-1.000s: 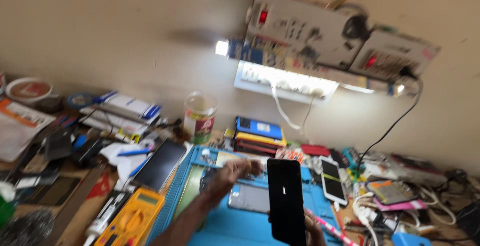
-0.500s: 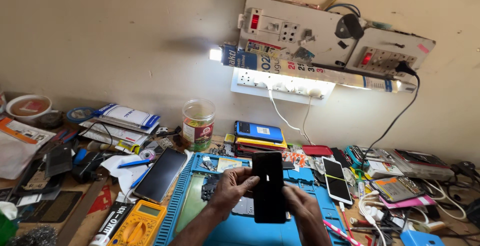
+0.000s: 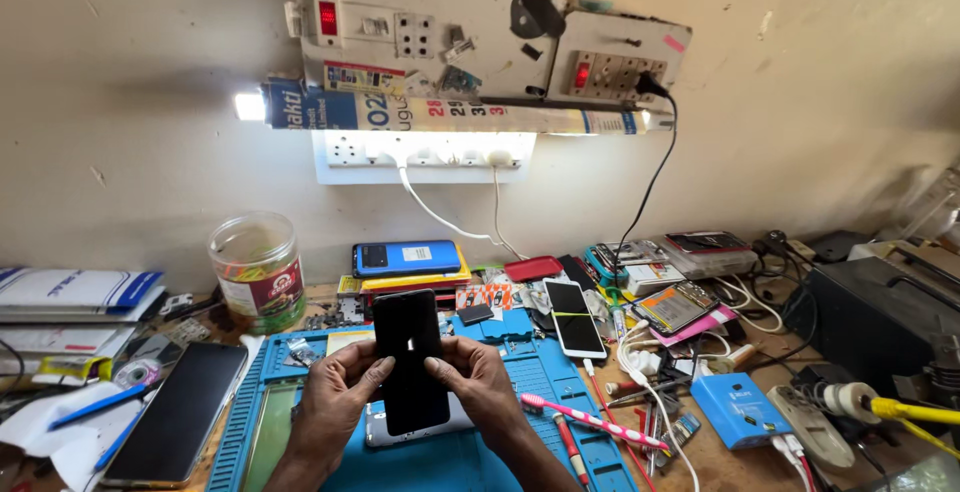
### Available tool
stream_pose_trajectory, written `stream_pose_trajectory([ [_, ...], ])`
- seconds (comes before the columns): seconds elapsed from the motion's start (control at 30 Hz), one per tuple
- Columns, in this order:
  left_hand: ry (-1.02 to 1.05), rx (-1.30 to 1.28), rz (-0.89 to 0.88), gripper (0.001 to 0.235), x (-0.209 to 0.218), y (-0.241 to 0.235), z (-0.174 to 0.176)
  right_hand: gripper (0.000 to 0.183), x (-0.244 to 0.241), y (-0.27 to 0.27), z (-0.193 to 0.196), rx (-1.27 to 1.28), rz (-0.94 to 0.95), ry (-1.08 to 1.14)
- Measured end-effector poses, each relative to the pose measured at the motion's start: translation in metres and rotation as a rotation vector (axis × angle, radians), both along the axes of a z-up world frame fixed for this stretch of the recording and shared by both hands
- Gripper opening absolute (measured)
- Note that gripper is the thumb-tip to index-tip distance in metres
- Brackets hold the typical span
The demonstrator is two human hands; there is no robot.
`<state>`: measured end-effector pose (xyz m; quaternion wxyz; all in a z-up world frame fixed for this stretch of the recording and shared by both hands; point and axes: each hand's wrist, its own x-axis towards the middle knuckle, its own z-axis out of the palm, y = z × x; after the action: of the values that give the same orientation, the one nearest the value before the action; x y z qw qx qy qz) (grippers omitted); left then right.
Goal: The person disassembles a smartphone, removes the back cover and battery, and then reassembles it. They test the device by powering it on and interacting with the touchscreen before placing it back on the workbench.
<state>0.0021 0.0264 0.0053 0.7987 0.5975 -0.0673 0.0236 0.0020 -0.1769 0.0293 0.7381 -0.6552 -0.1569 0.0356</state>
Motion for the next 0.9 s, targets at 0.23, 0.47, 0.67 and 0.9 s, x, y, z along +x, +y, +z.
stream_pose_trajectory([
  [0.23, -0.047, 0.014, 0.012, 0.030, 0.001, -0.008, -0.007, 0.025, 0.012, -0.007, -0.021, -0.094, -0.062, -0.043],
  [0.47, -0.063, 0.089, 0.059, 0.025, -0.002, -0.004, 0.003, 0.029, 0.036, -0.013, -0.043, -0.094, -0.021, -0.096],
  [0.67, -0.076, 0.088, 0.043, 0.026, -0.004, -0.003, 0.006, 0.035, 0.051, -0.017, -0.062, -0.088, -0.040, 0.018],
  [0.9, 0.019, 0.140, 0.045, 0.029, -0.003, -0.002, 0.010, 0.037, 0.069, -0.023, -0.076, -0.221, -0.117, 0.013],
])
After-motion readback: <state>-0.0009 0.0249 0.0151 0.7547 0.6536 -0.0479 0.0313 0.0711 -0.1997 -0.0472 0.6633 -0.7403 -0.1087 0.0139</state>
